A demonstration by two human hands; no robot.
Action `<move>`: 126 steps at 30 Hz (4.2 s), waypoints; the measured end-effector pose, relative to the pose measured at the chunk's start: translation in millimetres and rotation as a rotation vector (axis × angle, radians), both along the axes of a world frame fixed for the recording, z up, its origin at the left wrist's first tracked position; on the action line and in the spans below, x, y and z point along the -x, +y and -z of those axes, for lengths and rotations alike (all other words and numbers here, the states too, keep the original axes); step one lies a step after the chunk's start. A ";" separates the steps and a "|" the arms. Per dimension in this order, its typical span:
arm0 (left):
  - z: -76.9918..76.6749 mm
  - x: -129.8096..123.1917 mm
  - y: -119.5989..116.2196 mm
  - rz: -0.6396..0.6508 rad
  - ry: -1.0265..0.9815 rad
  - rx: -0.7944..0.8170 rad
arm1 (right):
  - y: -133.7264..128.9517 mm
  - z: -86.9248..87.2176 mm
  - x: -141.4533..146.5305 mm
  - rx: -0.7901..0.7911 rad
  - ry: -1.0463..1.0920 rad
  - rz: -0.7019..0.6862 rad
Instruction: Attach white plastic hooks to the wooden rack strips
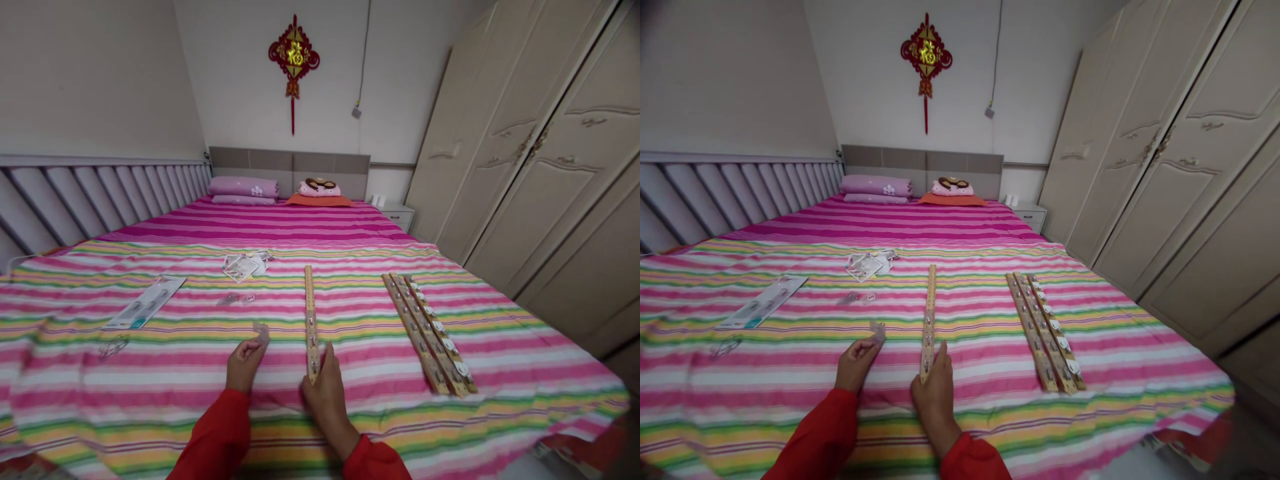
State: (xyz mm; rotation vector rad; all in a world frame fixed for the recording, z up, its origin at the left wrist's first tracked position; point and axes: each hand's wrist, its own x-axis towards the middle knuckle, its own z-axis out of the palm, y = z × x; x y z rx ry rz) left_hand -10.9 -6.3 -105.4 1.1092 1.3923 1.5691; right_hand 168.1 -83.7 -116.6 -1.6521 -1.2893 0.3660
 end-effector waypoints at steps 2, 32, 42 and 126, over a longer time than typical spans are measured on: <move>1.6 0.6 0.4 -0.001 -0.001 -0.004 | -4.2 1.7 1.0 -0.003 0.009 -0.006; -1.1 9.0 -3.6 0.178 -0.103 0.041 | 78.6 -54.2 57.1 0.078 0.059 -0.653; -13.7 10.0 -8.9 0.208 -0.304 0.059 | 80.4 -42.5 43.6 -0.113 0.084 -0.441; -68.3 -100.5 67.8 0.481 -0.027 0.216 | 116.6 -52.1 -57.7 0.141 1.074 -0.282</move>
